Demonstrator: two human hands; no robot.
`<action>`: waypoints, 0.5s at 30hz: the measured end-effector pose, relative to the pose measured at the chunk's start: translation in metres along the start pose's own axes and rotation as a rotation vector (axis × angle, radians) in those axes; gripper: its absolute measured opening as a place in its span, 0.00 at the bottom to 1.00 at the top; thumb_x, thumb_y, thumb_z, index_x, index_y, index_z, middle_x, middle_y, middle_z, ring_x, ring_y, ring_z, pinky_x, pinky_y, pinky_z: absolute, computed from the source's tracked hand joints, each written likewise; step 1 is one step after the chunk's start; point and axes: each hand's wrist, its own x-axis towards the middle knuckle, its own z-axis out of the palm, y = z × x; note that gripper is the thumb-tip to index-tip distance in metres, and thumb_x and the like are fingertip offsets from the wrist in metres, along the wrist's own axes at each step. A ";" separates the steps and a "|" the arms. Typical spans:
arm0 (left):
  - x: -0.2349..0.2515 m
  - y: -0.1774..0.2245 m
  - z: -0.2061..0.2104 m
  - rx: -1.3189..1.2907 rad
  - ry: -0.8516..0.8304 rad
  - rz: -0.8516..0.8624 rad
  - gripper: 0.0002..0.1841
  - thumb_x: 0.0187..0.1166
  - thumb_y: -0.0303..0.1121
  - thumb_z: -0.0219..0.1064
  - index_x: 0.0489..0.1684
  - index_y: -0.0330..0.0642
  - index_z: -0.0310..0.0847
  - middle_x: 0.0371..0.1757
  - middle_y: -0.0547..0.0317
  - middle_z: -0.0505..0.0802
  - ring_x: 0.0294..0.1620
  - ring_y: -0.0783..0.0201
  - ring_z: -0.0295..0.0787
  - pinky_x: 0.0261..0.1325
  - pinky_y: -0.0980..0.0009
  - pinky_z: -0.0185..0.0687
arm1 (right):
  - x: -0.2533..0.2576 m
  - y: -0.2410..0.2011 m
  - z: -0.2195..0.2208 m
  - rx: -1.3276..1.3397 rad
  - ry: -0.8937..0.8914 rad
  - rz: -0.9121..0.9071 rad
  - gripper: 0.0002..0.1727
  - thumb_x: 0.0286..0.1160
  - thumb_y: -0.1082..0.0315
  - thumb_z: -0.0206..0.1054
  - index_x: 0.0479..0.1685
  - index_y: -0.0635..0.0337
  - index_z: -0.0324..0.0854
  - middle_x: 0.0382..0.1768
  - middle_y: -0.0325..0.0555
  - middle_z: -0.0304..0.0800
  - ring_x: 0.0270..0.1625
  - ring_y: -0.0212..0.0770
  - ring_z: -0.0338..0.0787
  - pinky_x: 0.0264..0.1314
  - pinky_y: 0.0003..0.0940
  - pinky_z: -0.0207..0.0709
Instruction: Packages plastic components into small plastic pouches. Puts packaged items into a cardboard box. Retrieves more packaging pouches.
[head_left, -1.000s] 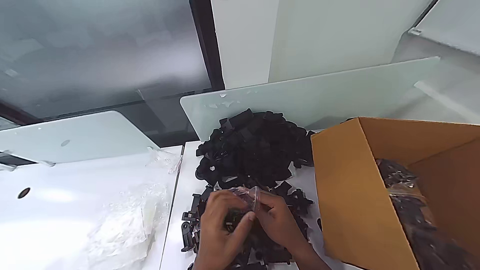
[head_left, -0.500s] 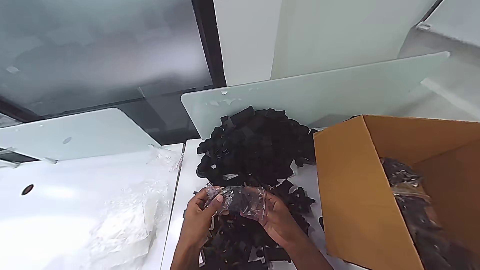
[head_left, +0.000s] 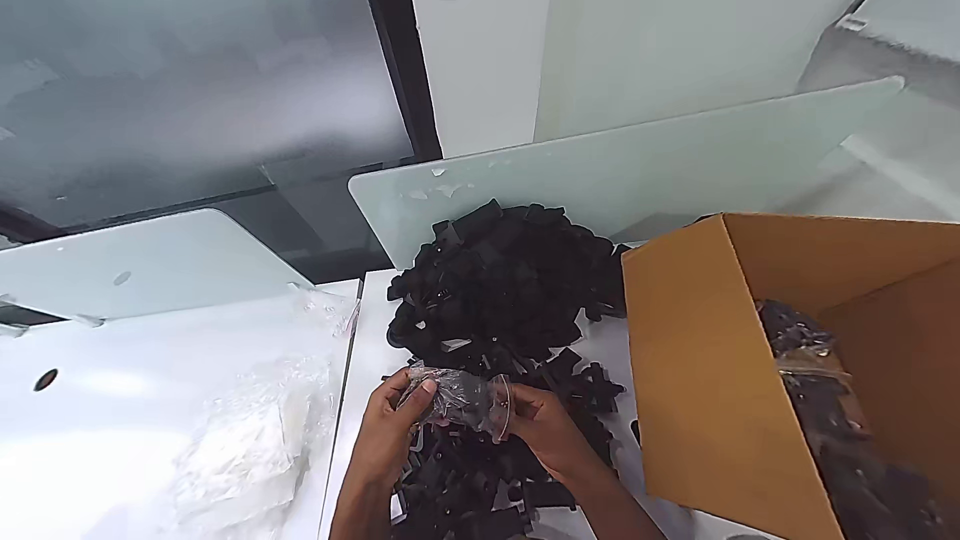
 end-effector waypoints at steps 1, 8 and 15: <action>0.000 -0.002 0.000 -0.011 -0.016 -0.002 0.11 0.81 0.32 0.65 0.52 0.35 0.86 0.45 0.50 0.95 0.40 0.60 0.95 0.41 0.64 0.95 | -0.001 -0.001 0.000 0.018 -0.037 0.025 0.18 0.68 0.81 0.73 0.59 0.65 0.87 0.45 0.44 0.94 0.37 0.34 0.93 0.40 0.31 0.91; 0.000 -0.002 -0.002 -0.076 0.058 -0.006 0.11 0.83 0.32 0.62 0.54 0.34 0.83 0.46 0.48 0.95 0.41 0.59 0.96 0.42 0.63 0.96 | 0.000 -0.003 -0.002 0.003 -0.090 0.060 0.11 0.70 0.74 0.75 0.50 0.61 0.85 0.39 0.39 0.91 0.30 0.29 0.87 0.33 0.25 0.85; -0.003 0.001 -0.030 -0.091 0.240 0.060 0.12 0.87 0.31 0.55 0.52 0.34 0.82 0.42 0.50 0.95 0.37 0.62 0.96 0.39 0.66 0.95 | 0.001 -0.018 -0.004 -0.398 0.220 0.055 0.11 0.75 0.67 0.74 0.51 0.60 0.86 0.37 0.40 0.93 0.29 0.29 0.88 0.27 0.21 0.79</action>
